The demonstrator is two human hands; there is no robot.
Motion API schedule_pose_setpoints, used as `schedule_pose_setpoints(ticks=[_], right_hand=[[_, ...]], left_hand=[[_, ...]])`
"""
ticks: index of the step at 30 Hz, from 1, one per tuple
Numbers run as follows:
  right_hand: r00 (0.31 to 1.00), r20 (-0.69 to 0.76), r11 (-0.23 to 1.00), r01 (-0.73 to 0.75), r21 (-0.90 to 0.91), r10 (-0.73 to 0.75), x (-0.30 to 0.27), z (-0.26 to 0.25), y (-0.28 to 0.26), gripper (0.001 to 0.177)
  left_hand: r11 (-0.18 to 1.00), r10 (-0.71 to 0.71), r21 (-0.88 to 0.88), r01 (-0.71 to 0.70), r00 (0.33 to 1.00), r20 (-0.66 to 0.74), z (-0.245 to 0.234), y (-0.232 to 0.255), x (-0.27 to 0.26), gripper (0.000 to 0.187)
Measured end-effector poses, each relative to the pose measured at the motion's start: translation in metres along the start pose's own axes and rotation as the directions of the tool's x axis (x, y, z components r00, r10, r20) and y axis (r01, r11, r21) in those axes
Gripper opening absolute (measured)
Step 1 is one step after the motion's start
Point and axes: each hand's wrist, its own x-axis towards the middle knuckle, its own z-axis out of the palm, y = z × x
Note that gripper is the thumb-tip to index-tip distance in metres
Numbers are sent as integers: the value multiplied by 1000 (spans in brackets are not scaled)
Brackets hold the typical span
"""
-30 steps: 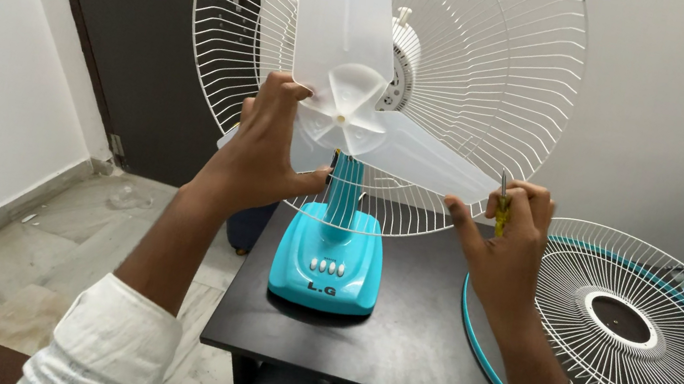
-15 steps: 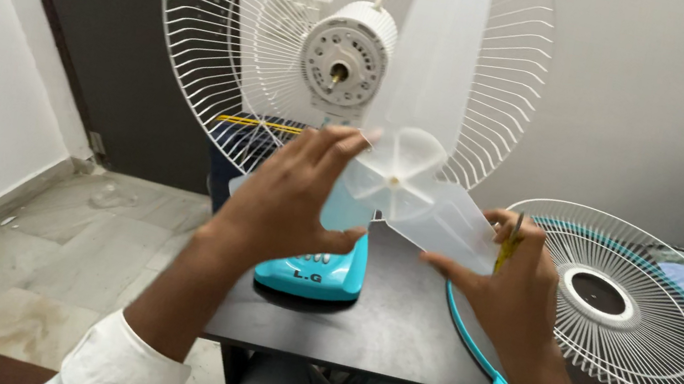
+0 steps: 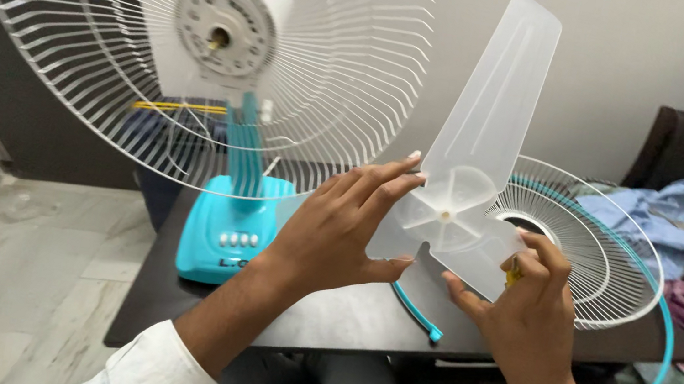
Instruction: The person uses a screwdriver to remove a plastic ring from a fan cage and then detaches the fan blade from the motor hub. The removed parts are placed on the table.
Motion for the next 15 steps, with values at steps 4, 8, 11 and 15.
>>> schedule_pose_setpoints(ticks=[4, 8, 11, 15], right_hand=[[969, 142, 979, -196, -58, 202, -12, -13, 24, 79], [931, 171, 946, -308, -106, 322, -17, -21, 60, 74], [881, 200, 902, -405, -148, 429, -24, -21, 90, 74], [795, 251, 834, -523, -178, 552, -31, -6, 132, 85]], left_hand=[[1000, 11, -27, -12, 998, -65, 32, 10, 6, 81], [1000, 1, -24, -4, 995, -104, 55, 10, 10, 61], [998, -43, -44, 40, 997, -69, 68, 5, 6, 51], [996, -76, -47, 76, 997, -4, 83, -5, 4, 49]])
